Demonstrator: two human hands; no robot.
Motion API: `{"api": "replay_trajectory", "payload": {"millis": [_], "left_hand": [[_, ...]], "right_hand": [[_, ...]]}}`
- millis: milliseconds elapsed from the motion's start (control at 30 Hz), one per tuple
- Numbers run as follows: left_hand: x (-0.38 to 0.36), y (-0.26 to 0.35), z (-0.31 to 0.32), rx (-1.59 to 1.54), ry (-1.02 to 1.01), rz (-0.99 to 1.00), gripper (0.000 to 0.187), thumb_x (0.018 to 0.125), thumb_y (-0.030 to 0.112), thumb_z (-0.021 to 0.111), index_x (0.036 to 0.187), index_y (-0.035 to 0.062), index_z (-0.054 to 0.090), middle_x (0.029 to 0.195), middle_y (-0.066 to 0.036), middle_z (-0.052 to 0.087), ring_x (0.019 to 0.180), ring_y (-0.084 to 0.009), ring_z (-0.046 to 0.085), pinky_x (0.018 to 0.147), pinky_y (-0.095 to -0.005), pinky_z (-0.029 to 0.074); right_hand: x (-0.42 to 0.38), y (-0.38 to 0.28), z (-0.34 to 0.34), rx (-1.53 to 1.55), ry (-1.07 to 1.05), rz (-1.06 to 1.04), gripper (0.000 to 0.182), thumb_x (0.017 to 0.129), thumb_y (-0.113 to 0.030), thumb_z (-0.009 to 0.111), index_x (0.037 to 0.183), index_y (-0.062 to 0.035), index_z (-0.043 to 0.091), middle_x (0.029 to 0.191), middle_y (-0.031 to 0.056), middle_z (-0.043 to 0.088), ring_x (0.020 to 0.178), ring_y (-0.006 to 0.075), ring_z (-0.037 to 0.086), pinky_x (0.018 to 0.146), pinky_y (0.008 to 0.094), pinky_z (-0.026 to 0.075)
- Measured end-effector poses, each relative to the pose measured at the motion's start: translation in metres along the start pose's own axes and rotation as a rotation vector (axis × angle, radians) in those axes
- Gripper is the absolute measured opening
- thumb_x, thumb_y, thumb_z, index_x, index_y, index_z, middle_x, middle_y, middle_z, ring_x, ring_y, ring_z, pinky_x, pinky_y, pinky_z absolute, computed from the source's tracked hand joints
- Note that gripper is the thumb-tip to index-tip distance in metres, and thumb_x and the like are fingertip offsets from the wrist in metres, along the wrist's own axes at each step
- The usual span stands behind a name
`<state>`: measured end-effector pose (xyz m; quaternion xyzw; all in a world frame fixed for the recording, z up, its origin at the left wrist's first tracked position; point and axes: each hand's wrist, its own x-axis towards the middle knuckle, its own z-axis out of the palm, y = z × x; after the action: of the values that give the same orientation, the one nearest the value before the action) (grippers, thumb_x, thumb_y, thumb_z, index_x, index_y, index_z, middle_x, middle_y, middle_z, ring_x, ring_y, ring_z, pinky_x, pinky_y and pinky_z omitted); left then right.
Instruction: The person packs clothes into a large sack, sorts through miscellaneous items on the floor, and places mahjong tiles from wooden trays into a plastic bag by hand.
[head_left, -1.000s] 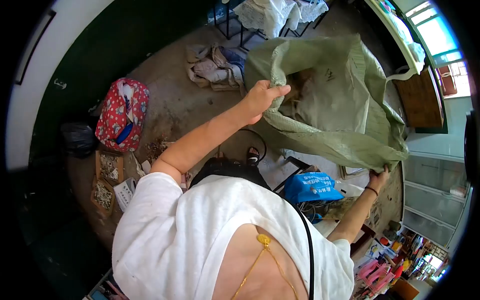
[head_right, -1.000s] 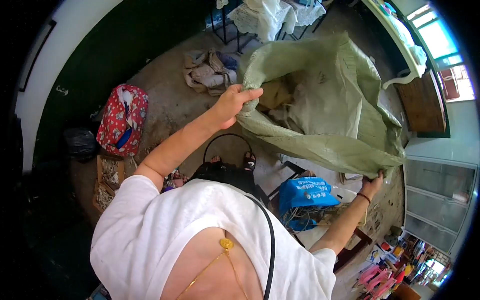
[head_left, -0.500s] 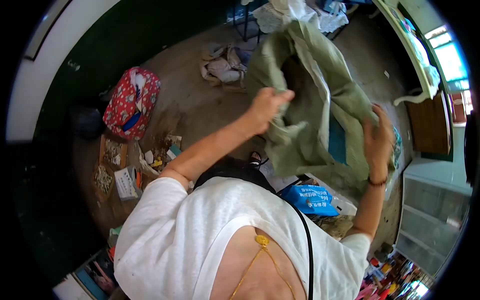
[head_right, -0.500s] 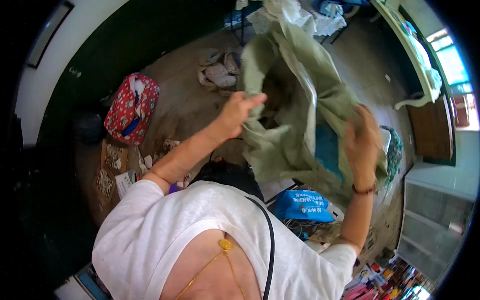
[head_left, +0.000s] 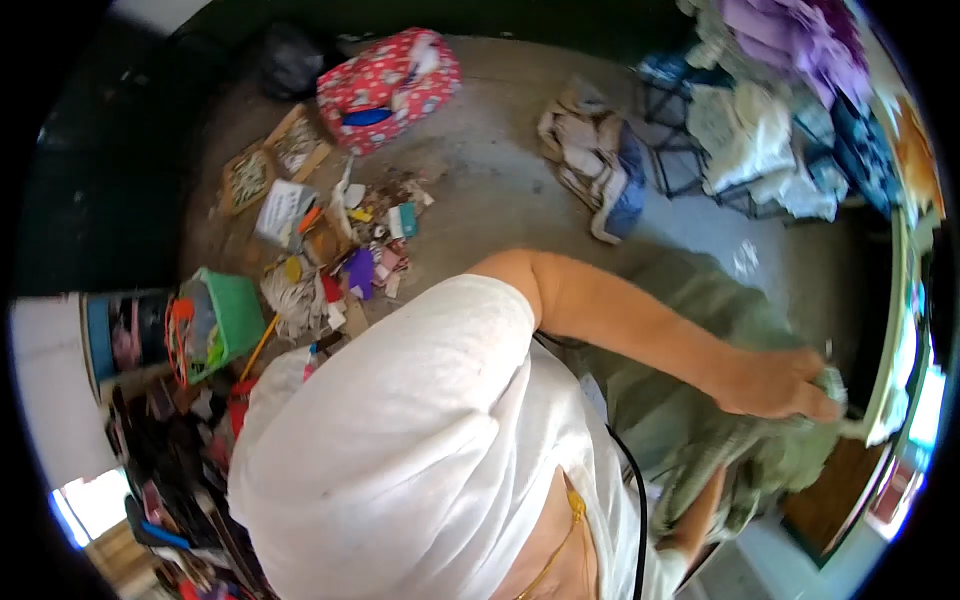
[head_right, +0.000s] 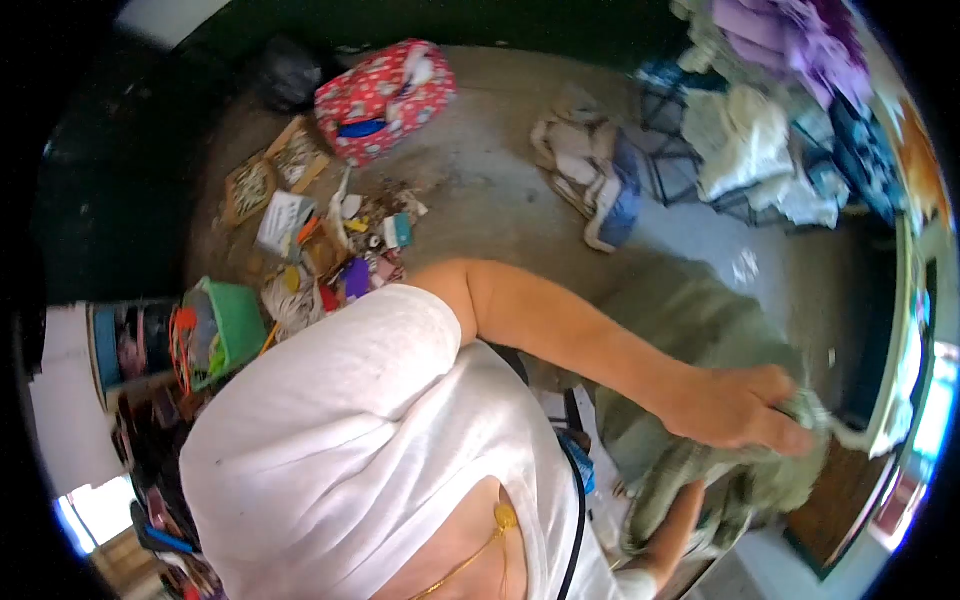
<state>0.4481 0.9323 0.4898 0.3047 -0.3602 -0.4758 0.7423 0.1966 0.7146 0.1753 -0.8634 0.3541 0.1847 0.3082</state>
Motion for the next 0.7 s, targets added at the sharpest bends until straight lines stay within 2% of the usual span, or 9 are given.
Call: {"api": "replay_trajectory", "payload": {"millis": [67,133,167,233,333,467,533,600,700], "left_hand": [[-0.003,-0.057,-0.03,-0.029,0.366,0.095,0.025,0.08,0.023,0.052,0.068,0.0015,0.057,0.068,-0.007,0.056,0.064,-0.0149,0.052,0.057,-0.0291,0.04],[-0.02,-0.11,-0.102,0.176,0.612,-0.186,0.022,0.079,0.021,0.053,0.084,0.0005,0.058,0.08,-0.008,0.058,0.074,-0.0188,0.055,0.067,-0.0325,0.044],[-0.034,-0.139,-0.133,-0.034,0.859,-0.248,0.022,0.078,0.021,0.054,0.081,-0.0006,0.057,0.077,-0.008,0.058,0.072,-0.0192,0.055,0.065,-0.0332,0.045],[-0.081,-0.206,-0.215,-0.08,1.019,-0.281,0.028,0.075,0.02,0.055,0.083,-0.0072,0.055,0.081,-0.016,0.058,0.069,-0.0235,0.057,0.061,-0.0369,0.047],[-0.137,-0.267,-0.268,-0.083,1.271,-0.689,0.031,0.073,0.017,0.061,0.09,-0.008,0.054,0.092,-0.019,0.056,0.073,-0.026,0.058,0.066,-0.0357,0.047],[-0.15,-0.278,-0.258,0.335,1.031,-0.745,0.033,0.072,0.02,0.064,0.086,-0.0079,0.054,0.085,-0.017,0.057,0.068,-0.0255,0.057,0.06,-0.0351,0.045],[-0.15,-0.264,-0.258,0.641,0.595,-0.944,0.037,0.072,0.024,0.064,0.095,-0.003,0.055,0.08,-0.012,0.058,0.064,-0.0211,0.057,0.054,-0.0314,0.045],[-0.164,-0.246,-0.25,0.648,0.598,-0.855,0.031,0.071,0.026,0.065,0.085,-0.0008,0.057,0.068,-0.007,0.057,0.054,-0.0167,0.053,0.048,-0.029,0.041],[-0.198,-0.229,-0.26,0.431,0.675,-0.705,0.025,0.073,0.025,0.061,0.073,0.0004,0.057,0.063,-0.006,0.055,0.055,-0.0147,0.052,0.048,-0.0277,0.042]], "right_hand": [[0.023,0.008,0.036,0.089,-0.102,0.016,0.052,0.077,-0.029,0.055,0.119,-0.0007,0.043,0.12,0.0148,0.047,0.112,0.0276,0.042,0.09,0.033,0.034],[0.049,0.01,0.066,0.175,-0.184,0.017,0.054,0.078,-0.031,0.055,0.12,-0.0002,0.042,0.12,0.0146,0.047,0.113,0.0267,0.042,0.091,0.0323,0.034],[0.057,0.009,0.078,0.212,-0.218,0.019,0.054,0.078,-0.031,0.054,0.121,0.0,0.042,0.12,0.0145,0.047,0.113,0.0263,0.042,0.091,0.0319,0.034],[0.068,0.002,0.097,0.292,-0.265,0.049,0.056,0.079,-0.033,0.054,0.121,0.0004,0.041,0.12,0.0142,0.047,0.113,0.0255,0.042,0.091,0.0313,0.034],[0.055,-0.026,0.095,0.437,-0.314,0.229,0.057,0.084,-0.039,0.046,0.115,0.0087,0.044,0.12,0.0192,0.046,0.109,0.0277,0.043,0.089,0.0335,0.032],[0.034,-0.032,0.088,0.5,-0.354,0.01,0.061,0.082,-0.047,0.045,0.114,0.0053,0.047,0.104,0.0152,0.055,0.093,0.0259,0.053,0.077,0.0322,0.04],[0.019,-0.033,0.093,0.544,-0.264,-0.14,0.053,0.085,-0.036,0.046,0.112,0.01,0.046,0.107,0.0216,0.053,0.095,0.0291,0.051,0.081,0.033,0.038],[0.0,-0.06,0.092,0.163,-0.317,-0.038,0.051,0.085,-0.033,0.048,0.112,0.0103,0.046,0.106,0.0235,0.053,0.095,0.0312,0.052,0.08,0.0339,0.039],[-0.016,-0.061,0.119,0.025,-0.151,-0.243,0.053,0.084,-0.036,0.048,0.115,0.0062,0.045,0.114,0.0237,0.048,0.105,0.0333,0.047,0.084,0.0352,0.038]]}}
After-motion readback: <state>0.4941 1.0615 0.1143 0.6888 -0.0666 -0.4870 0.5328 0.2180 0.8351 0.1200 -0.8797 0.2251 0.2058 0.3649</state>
